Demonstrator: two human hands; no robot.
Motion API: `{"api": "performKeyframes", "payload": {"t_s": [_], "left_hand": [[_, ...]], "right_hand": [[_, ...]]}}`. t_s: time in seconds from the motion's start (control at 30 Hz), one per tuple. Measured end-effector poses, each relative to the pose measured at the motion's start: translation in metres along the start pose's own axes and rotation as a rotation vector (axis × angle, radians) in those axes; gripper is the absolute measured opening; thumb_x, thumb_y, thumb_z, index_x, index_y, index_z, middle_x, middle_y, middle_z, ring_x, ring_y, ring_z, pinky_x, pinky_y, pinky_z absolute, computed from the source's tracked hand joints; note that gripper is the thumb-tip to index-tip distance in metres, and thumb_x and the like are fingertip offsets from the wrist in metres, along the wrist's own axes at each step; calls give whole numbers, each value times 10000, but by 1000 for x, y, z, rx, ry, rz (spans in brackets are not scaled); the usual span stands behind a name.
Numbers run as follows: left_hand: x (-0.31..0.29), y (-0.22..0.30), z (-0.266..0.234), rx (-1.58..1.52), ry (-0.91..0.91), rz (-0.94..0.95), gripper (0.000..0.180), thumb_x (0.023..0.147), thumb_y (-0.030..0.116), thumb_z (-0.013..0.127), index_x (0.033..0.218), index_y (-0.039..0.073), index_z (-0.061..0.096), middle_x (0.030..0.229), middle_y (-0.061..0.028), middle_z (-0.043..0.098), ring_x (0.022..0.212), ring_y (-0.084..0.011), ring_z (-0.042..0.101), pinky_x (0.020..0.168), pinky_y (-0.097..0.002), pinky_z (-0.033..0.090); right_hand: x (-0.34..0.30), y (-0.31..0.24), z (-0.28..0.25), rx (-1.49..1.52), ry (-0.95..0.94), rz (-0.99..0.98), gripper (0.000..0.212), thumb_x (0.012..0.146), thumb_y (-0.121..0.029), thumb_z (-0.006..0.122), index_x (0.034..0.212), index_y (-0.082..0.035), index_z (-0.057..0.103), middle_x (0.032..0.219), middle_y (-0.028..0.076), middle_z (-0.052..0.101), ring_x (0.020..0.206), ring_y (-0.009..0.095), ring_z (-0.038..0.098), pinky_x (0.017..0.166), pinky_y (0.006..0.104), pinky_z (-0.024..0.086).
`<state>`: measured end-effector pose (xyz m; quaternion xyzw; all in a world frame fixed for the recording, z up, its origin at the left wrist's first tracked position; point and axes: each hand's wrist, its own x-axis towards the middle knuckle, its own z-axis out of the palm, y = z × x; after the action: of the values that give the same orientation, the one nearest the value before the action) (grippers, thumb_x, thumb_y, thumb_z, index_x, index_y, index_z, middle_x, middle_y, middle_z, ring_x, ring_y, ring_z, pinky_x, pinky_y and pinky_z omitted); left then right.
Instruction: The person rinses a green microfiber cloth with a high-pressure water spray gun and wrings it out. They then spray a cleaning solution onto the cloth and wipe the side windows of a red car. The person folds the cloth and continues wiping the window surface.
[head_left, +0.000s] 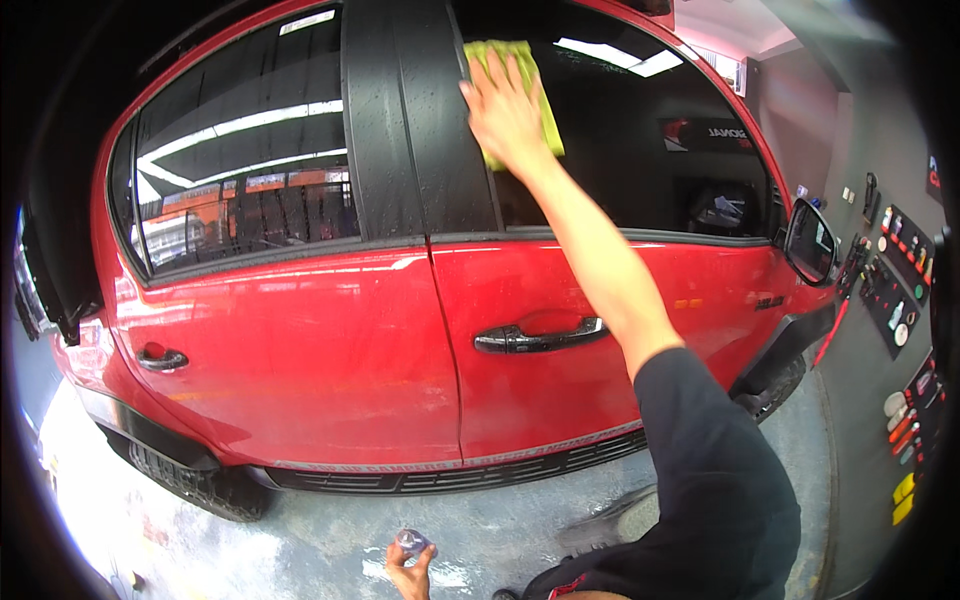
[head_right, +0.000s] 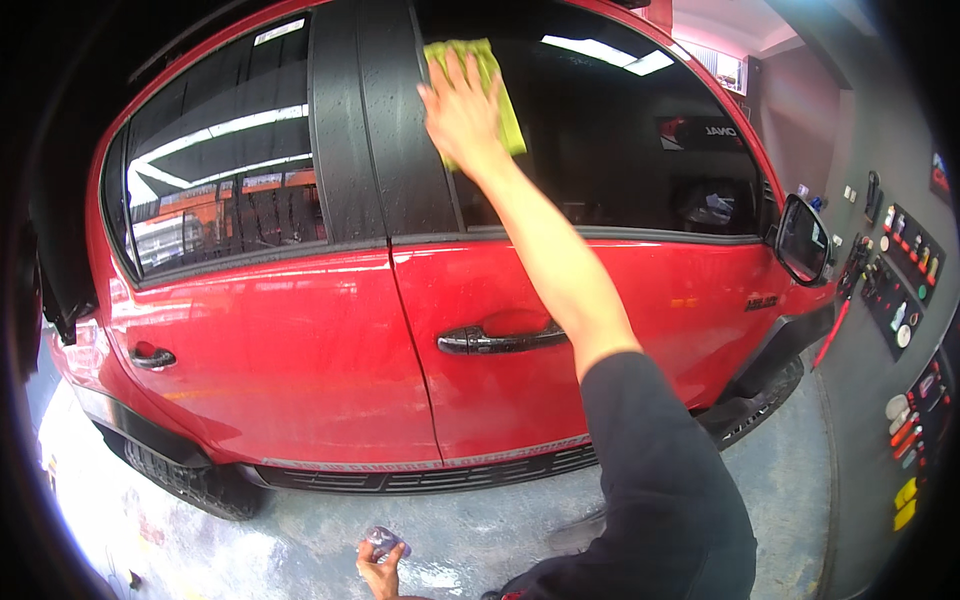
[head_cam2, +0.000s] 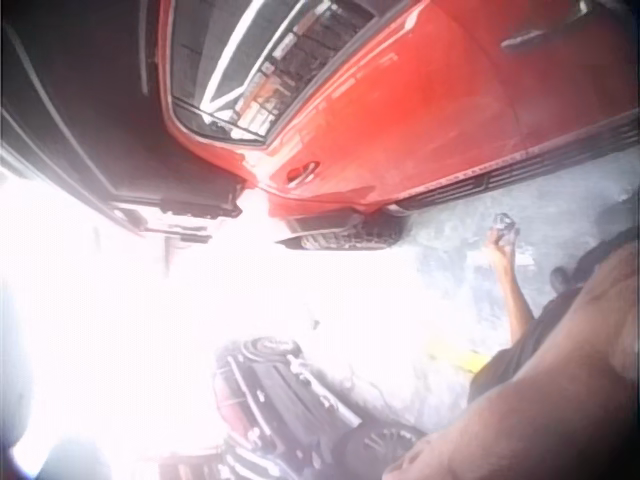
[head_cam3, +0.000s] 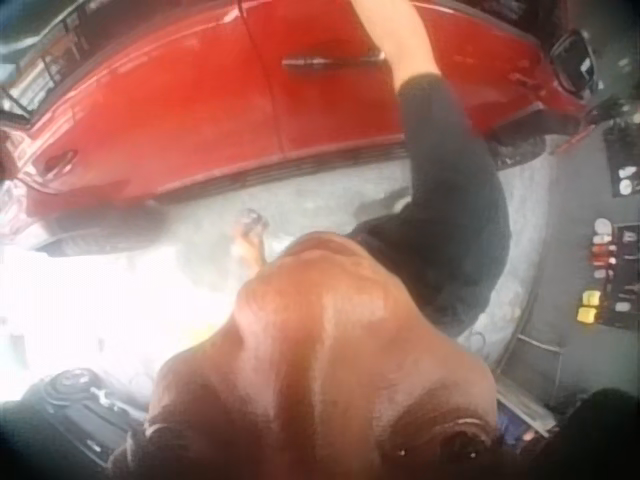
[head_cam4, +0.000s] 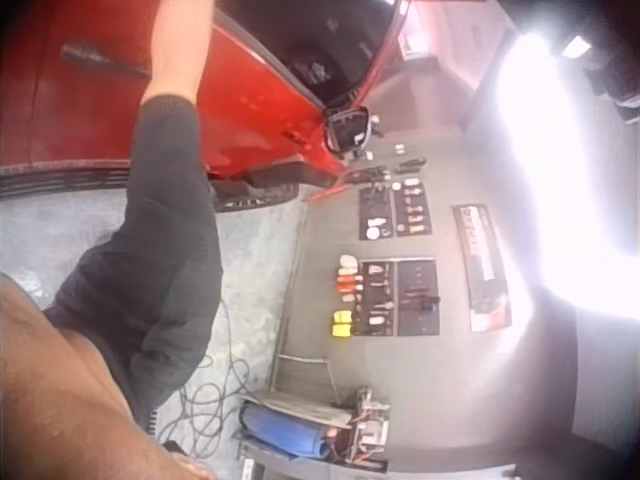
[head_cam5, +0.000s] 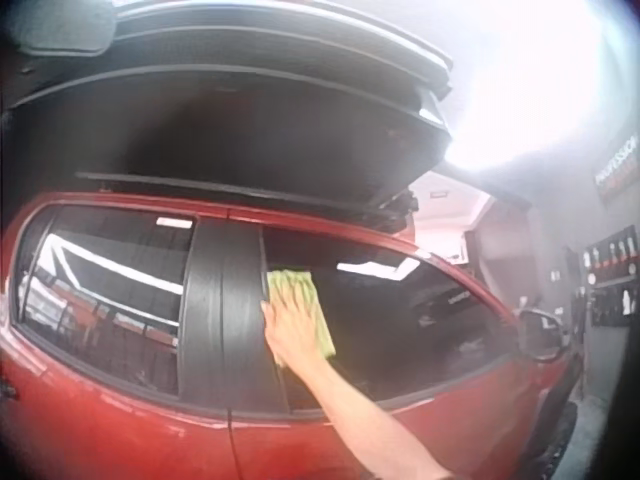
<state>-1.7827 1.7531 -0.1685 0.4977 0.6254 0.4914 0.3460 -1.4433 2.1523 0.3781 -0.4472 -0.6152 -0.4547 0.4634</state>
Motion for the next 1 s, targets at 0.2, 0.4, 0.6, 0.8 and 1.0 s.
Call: {"api": "performKeyframes", "payload": {"t_s": [0.2, 0.4, 0.6, 0.8, 1.0], "left_hand": [[-1, -16, 32, -165, -59, -71, 429, 881, -42, 731, 1295, 15, 632, 1258, -202, 660, 1114, -302, 670, 953, -458, 591], [-3, -35, 54, -221, -10, -168, 588, 913, -76, 651, 1459, 54, 476, 1347, -203, 599, 1223, -324, 609, 915, -489, 598], [-7, 0, 93, -296, -84, -208, 434, 927, -75, 653, 1350, -10, 579, 1243, -180, 646, 1068, -278, 660, 856, -424, 601], [-40, 63, 109, -292, -56, -117, 338, 974, 57, 653, 1296, -43, 620, 1249, -210, 651, 1053, -291, 683, 888, -409, 589], [-46, 43, 120, -207, -135, -155, 327, 897, 89, 755, 1180, -58, 688, 1080, -188, 742, 920, -234, 727, 792, -354, 588]], "right_hand": [[159, 51, 47, 49, -29, -31, 547, 1079, -445, 325, 1547, -193, 455, 1671, 62, 333, 1562, 283, 265, 1256, 631, 158], [104, 167, -9, -85, 80, -159, 490, 1081, -385, 383, 1514, -194, 509, 1576, 96, 480, 1463, 305, 432, 1155, 593, 331], [6, 397, -114, -69, 137, 64, 472, 1087, -419, 390, 1513, -261, 519, 1600, 71, 461, 1522, 281, 360, 1243, 581, 229], [-142, 503, -175, -102, 285, 183, 415, 1060, -317, 521, 1416, -134, 627, 1450, 152, 610, 1379, 322, 545, 1169, 452, 390], [-155, 561, -214, -446, 247, 1014, 801, 1039, -681, 252, 1639, -152, 304, 1696, 137, 284, 1589, 318, 194, 1227, 672, 101]]}}
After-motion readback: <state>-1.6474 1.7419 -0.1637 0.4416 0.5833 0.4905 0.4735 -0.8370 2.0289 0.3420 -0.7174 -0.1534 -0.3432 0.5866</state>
